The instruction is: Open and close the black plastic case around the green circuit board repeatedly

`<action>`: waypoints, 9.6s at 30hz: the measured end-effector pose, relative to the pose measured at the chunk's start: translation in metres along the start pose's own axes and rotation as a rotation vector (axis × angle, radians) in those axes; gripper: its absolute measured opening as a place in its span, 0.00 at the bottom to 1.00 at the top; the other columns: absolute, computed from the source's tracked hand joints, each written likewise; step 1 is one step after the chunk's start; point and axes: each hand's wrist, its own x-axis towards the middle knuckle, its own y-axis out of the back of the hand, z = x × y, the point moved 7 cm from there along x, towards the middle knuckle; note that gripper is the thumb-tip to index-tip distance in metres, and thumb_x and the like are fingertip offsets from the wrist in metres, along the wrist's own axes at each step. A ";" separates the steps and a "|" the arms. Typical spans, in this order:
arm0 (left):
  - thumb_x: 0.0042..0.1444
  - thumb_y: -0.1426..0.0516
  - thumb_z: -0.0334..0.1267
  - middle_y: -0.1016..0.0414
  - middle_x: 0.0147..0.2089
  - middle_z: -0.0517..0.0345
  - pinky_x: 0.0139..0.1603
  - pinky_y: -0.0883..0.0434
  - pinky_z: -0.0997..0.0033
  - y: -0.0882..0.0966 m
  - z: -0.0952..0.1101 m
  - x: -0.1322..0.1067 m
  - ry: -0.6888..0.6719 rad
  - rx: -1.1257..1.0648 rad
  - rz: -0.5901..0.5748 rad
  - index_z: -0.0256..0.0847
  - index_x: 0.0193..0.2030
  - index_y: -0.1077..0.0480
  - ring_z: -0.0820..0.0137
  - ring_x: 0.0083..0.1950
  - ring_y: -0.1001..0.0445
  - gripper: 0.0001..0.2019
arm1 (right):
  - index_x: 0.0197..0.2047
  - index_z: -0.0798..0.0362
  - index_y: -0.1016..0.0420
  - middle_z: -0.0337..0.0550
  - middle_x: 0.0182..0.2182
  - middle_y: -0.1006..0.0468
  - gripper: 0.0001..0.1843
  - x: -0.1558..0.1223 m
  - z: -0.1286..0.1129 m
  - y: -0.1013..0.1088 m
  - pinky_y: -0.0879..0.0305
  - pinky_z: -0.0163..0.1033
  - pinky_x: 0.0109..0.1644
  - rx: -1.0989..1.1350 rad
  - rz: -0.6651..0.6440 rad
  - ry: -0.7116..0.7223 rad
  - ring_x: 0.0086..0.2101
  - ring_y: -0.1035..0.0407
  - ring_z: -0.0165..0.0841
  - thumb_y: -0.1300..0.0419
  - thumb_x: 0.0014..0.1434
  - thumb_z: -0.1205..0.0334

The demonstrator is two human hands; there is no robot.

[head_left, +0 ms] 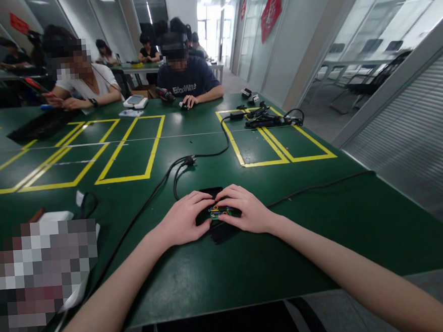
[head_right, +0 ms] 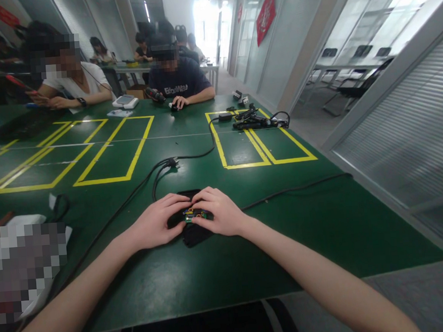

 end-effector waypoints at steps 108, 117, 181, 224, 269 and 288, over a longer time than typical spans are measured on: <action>0.56 0.41 0.33 0.29 0.28 0.61 0.35 0.36 0.73 0.009 -0.028 -0.002 0.172 -0.168 0.003 0.39 0.27 0.28 0.72 0.32 0.31 0.07 | 0.46 0.54 0.17 0.48 0.40 0.18 0.12 -0.015 0.026 0.011 0.28 0.40 0.43 0.046 -0.132 0.031 0.39 0.23 0.36 0.36 0.69 0.55; 0.61 0.44 0.33 0.23 0.39 0.56 0.40 0.31 0.70 0.012 -0.018 0.000 0.154 0.081 0.012 0.40 0.31 0.26 0.68 0.39 0.25 0.08 | 0.42 0.55 0.18 0.49 0.39 0.18 0.12 -0.011 0.022 0.012 0.30 0.44 0.42 -0.039 -0.127 0.073 0.39 0.27 0.38 0.38 0.70 0.55; 0.58 0.44 0.39 0.15 0.37 0.51 0.37 0.25 0.68 0.004 -0.062 -0.001 0.587 -0.722 0.276 0.38 0.39 0.25 0.67 0.35 0.18 0.09 | 0.38 0.52 0.17 0.46 0.38 0.15 0.09 -0.016 0.058 0.009 0.25 0.42 0.39 0.494 0.158 -0.566 0.34 0.23 0.35 0.33 0.56 0.57; 0.65 0.42 0.36 0.21 0.47 0.50 0.48 0.27 0.63 -0.016 -0.006 0.013 0.095 0.112 -0.116 0.40 0.54 0.29 0.58 0.48 0.21 0.12 | 0.50 0.52 0.26 0.50 0.40 0.20 0.10 -0.009 0.022 -0.004 0.30 0.45 0.44 -0.066 -0.158 -0.129 0.39 0.27 0.42 0.40 0.66 0.60; 0.68 0.43 0.45 0.16 0.42 0.49 0.40 0.25 0.65 -0.005 0.016 0.010 -0.117 0.292 -0.018 0.36 0.53 0.28 0.60 0.41 0.17 0.15 | 0.55 0.53 0.25 0.51 0.44 0.15 0.13 -0.010 -0.013 0.020 0.21 0.43 0.46 -0.148 0.016 0.153 0.42 0.18 0.40 0.42 0.72 0.57; 0.69 0.46 0.45 0.19 0.43 0.48 0.39 0.27 0.64 -0.015 0.030 0.009 -0.272 0.377 -0.010 0.35 0.52 0.27 0.64 0.40 0.22 0.16 | 0.39 0.51 0.32 0.34 0.31 0.31 0.19 -0.018 0.011 0.010 0.41 0.31 0.28 0.518 -0.289 -0.459 0.27 0.39 0.26 0.31 0.59 0.47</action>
